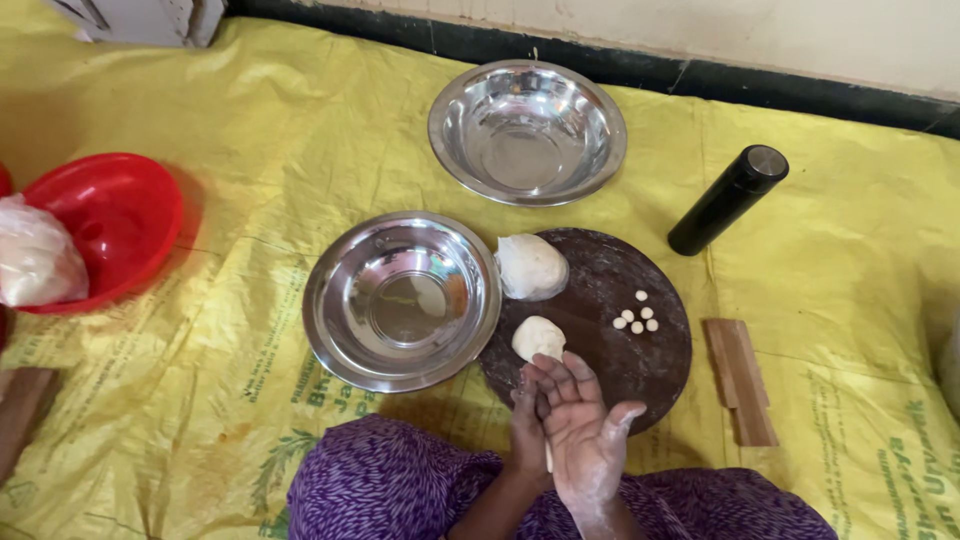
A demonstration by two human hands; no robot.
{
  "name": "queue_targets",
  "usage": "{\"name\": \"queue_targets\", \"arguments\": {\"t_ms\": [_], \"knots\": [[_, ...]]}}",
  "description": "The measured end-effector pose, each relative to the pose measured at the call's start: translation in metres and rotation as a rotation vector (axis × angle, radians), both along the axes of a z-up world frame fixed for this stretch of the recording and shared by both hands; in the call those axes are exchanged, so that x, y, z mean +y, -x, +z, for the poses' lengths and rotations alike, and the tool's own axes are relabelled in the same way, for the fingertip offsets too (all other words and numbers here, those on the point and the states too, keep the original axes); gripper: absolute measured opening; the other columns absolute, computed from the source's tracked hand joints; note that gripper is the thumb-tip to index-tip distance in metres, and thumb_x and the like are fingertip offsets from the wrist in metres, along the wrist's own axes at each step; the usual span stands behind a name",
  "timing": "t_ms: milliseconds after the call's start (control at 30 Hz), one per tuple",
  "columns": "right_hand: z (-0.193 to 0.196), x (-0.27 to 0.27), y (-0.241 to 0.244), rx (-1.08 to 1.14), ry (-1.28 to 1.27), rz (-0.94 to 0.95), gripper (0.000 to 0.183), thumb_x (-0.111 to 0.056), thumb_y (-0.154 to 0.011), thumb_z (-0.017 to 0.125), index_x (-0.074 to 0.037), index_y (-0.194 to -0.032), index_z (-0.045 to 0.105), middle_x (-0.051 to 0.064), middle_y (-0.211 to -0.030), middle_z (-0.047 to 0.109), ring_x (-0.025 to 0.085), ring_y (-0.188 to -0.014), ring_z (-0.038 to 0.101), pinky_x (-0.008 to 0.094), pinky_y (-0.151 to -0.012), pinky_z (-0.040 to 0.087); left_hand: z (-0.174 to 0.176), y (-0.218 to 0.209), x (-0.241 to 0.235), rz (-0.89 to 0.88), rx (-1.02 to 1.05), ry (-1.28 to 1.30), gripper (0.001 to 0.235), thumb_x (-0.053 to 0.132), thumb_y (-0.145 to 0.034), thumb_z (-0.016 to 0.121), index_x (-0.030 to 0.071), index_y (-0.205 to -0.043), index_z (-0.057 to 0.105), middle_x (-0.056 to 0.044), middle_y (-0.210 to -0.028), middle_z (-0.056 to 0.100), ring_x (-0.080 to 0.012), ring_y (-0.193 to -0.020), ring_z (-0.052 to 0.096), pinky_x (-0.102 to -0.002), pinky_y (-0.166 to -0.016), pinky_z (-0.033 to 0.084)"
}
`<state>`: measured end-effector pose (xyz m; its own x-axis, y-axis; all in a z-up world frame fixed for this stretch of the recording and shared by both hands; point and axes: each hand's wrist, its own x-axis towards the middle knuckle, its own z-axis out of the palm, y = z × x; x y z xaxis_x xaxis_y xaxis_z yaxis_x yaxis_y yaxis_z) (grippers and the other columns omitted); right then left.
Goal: The person sits on a yellow tarp and repeatedly pinches off small pieces of dough from a larger lump, rolling them into small balls between their palms. The finished dough balls are placed on a wooden board next to the main dough mass.
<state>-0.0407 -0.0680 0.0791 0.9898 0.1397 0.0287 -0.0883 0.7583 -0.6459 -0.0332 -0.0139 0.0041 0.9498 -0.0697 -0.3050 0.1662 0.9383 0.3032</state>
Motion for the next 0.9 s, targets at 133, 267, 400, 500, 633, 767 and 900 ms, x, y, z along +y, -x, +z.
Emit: {"name": "queue_targets", "arguments": {"t_ms": [133,267,400,500,633,767,900], "knots": [[-0.017,0.003,0.0,-0.076,0.061,-0.098,0.094,-0.079,-0.095,0.035,0.002,-0.141,0.048,0.025,-0.135,0.058,0.036,-0.127,0.057,0.05,-0.116,0.042,-0.002,0.002,0.001,0.006,-0.035,-0.088,0.058,0.054,-0.105,0.035,0.006,-0.129,0.055,-0.015,-0.126,0.063,-0.0242,-0.12,0.063,-0.04,-0.103,0.054],[-0.042,0.002,0.0,-0.264,0.377,-0.205,0.09,-0.078,-0.097,0.037,0.001,-0.137,0.051,0.022,-0.131,0.06,0.033,-0.125,0.06,0.048,-0.112,0.046,0.001,0.004,-0.005,-0.11,-0.071,-0.164,0.064,0.058,-0.105,0.037,0.003,-0.131,0.055,-0.014,-0.12,0.065,-0.0241,-0.113,0.066,-0.04,-0.093,0.054],[-0.063,-0.013,-0.021,-0.587,0.893,-0.431,0.086,-0.079,-0.099,0.031,-0.004,-0.132,0.059,0.014,-0.129,0.064,0.024,-0.109,0.068,0.04,-0.094,0.061,0.013,0.011,-0.008,-0.334,-0.089,-0.175,0.072,0.068,-0.099,0.03,0.01,-0.135,0.055,-0.013,-0.113,0.068,-0.0242,-0.1,0.067,-0.036,-0.084,0.059],[-0.068,-0.033,-0.026,-0.655,1.2,-0.438,0.077,-0.07,-0.106,0.028,-0.003,-0.129,0.059,0.016,-0.128,0.058,0.027,-0.113,0.061,0.041,-0.097,0.053,0.017,0.011,-0.007,-0.361,-0.044,-0.208,0.074,0.067,-0.097,0.033,0.01,-0.139,0.055,-0.012,-0.12,0.069,-0.0204,-0.11,0.07,-0.031,-0.095,0.059],[-0.07,-0.034,-0.019,-0.771,1.174,-0.379,0.079,-0.071,-0.105,0.029,-0.005,-0.14,0.054,0.016,-0.134,0.06,0.025,-0.116,0.065,0.038,-0.098,0.059,-0.004,0.01,-0.012,-0.326,-0.057,-0.139,0.069,0.067,-0.1,0.034,0.01,-0.133,0.055,-0.009,-0.115,0.063,-0.0217,-0.103,0.065,-0.037,-0.088,0.055],[-0.052,-0.019,-0.006,-0.73,0.921,-0.185,0.083,-0.074,-0.103,0.043,-0.003,-0.144,0.05,0.021,-0.137,0.06,0.031,-0.116,0.068,0.045,-0.101,0.062,-0.034,0.012,-0.011,-0.07,-0.413,-0.444,0.054,0.056,-0.108,0.041,0.008,-0.131,0.054,-0.01,-0.118,0.059,-0.022,-0.113,0.062,-0.038,-0.095,0.054],[-0.025,-0.012,0.008,-0.483,0.684,0.061,0.099,-0.085,-0.093,0.03,-0.001,-0.144,0.045,0.02,-0.139,0.057,0.031,-0.114,0.065,0.047,-0.102,0.056,-0.046,0.017,-0.021,0.017,-0.442,-0.297,0.041,0.043,-0.106,0.049,0.007,-0.125,0.056,-0.01,-0.116,0.059,-0.0221,-0.11,0.061,-0.038,-0.094,0.053]]}}
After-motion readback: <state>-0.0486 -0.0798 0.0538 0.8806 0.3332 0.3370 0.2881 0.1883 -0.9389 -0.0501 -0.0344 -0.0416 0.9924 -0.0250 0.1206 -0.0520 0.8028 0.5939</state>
